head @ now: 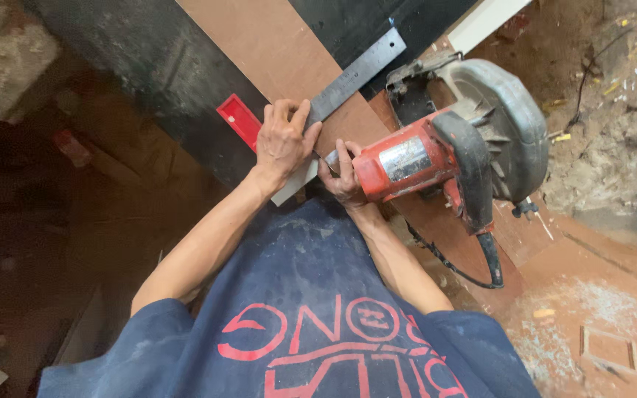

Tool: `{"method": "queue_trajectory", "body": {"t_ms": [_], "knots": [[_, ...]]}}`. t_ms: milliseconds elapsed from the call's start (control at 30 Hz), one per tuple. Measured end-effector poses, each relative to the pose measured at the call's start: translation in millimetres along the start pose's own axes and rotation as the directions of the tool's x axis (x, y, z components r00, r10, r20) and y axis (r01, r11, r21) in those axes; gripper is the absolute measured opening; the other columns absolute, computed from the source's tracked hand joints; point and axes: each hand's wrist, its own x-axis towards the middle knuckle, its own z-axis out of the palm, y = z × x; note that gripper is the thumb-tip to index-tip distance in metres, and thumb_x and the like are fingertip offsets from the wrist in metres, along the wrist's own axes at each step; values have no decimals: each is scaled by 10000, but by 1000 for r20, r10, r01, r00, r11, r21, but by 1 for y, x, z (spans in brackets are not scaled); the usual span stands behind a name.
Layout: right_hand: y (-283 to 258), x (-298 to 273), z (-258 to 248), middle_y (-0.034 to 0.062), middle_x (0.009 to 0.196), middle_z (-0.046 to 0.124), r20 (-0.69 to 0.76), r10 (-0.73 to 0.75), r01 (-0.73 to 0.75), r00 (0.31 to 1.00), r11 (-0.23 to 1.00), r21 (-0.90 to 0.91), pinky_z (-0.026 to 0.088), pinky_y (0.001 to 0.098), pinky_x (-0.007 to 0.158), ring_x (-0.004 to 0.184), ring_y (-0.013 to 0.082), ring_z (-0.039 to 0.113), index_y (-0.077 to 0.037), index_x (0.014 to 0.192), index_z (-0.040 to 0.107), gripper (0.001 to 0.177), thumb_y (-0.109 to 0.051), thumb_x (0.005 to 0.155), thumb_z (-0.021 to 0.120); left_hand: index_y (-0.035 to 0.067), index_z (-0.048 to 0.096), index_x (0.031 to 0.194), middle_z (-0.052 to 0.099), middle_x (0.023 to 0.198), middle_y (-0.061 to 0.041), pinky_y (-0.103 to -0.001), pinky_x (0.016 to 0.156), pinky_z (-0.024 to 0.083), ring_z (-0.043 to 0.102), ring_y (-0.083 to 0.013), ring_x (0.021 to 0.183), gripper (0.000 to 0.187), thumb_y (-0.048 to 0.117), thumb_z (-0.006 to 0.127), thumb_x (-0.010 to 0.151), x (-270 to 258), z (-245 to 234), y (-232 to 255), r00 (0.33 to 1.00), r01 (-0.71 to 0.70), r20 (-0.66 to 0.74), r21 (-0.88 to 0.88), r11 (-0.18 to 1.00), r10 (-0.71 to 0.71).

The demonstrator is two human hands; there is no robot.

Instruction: The person uses a circular saw to cut a long wooden plank on a workbench. They repeatedly measure and mark the plank with a metal ruler and a red square, then reposition the saw to make cuts along the marked lines.

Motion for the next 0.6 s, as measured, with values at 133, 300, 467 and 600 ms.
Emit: {"method": "queue_trajectory", "body": {"t_ms": [133,300,467,600], "knots": [[2,12,11,239,1122,653,-4,16,-16,1000,998,55,568,469,797,947,393,674,43,1293,626,562,-197,838,853,28,689,1217,616,1152,-158,-424,801,547,585,-362,1037,455,261,809,845,10,-5,-5,999,6,-37,-33,999,-7],[-15,10,-7,267,1160,634,10,12,-13,1000,1000,25,562,482,815,963,419,659,46,1287,621,578,-247,842,845,22,703,1152,647,1086,-150,-420,833,548,613,-342,990,408,238,828,829,0,-21,-4,987,57,-136,-188,981,-83],[-55,22,-7,200,1183,615,18,-13,15,1000,994,-112,503,505,918,1056,400,605,5,1233,671,588,-335,776,820,13,706,1136,642,1064,-150,-418,847,541,620,-327,981,412,245,845,827,8,-56,-38,968,46,-231,-219,975,-98],[-104,33,4,119,1130,627,-41,-52,44,998,983,-180,411,595,1073,1097,332,598,-46,1153,701,516,-352,750,800,9,709,1130,647,1043,-148,-420,847,530,615,-330,974,403,249,837,832,20,-89,-86,948,78,-283,-239,968,-146]]}}
